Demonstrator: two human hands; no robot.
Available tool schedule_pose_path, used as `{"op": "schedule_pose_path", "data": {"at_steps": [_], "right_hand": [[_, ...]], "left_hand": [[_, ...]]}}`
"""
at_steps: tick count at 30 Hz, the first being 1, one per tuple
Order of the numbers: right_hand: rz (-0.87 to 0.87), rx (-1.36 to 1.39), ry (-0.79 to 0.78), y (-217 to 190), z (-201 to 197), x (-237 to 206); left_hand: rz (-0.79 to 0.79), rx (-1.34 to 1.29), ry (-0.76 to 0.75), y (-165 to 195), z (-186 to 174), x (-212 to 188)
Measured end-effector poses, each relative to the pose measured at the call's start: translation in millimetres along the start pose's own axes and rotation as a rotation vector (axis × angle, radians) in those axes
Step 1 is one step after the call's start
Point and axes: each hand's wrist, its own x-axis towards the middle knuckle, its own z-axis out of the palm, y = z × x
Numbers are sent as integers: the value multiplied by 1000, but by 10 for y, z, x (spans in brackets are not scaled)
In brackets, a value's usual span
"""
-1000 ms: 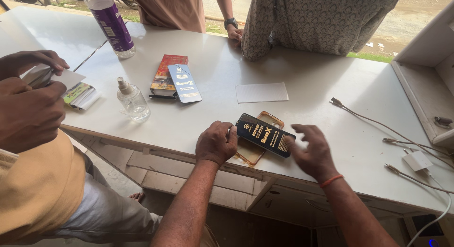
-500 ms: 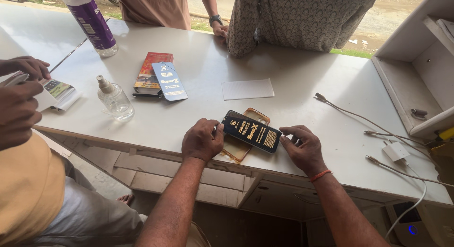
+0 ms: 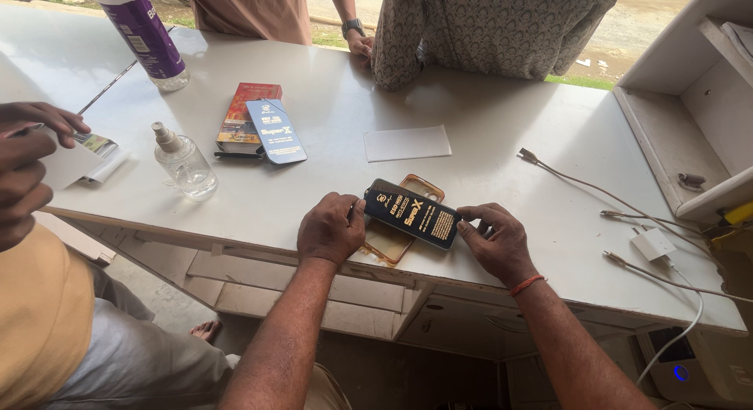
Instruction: The person applies a screen protector to a smartphone at a shop counter, aligning and pressing the protector onto the phone with a phone case nearby. The person then moves to a repair bench and uses a screwdriver to work on the internal components of a disassembled phone connected to a power supply.
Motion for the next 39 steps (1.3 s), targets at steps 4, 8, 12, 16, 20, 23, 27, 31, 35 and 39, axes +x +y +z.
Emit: {"op": "schedule_pose_path", "data": {"at_steps": [4, 8, 12, 16, 20, 23, 27, 31, 35, 39], "right_hand": [[5, 3, 2, -12, -2, 1], [2, -8, 9, -21, -1, 1], [-2, -1, 13, -33, -3, -5], [3, -2, 20, -55, -7, -6], [0, 2, 20, -69, -3, -9], [-11, -2, 26, -63, -5, -11], [-1, -14, 25, -46, -6, -14], [9, -9, 18, -44, -6, -10], [-29, -3, 26, -60, -30, -26], [-159, -23, 11, -93, -54, -51]], "left_hand": [[6, 6, -2, -5, 6, 5], [8, -9, 0, -3, -13, 2], [-4, -45, -10, 12, -44, -10], [0, -66, 1, 27, -69, -14], [-10, -88, -15, 28, -90, -32], [2, -82, -13, 26, -98, -39], [18, -57, -21, 26, -94, -31], [25, -62, 3, 20, -80, -31], [35, -74, 26, 7, -70, -30], [35, -72, 27, 7, -59, -31]]}}
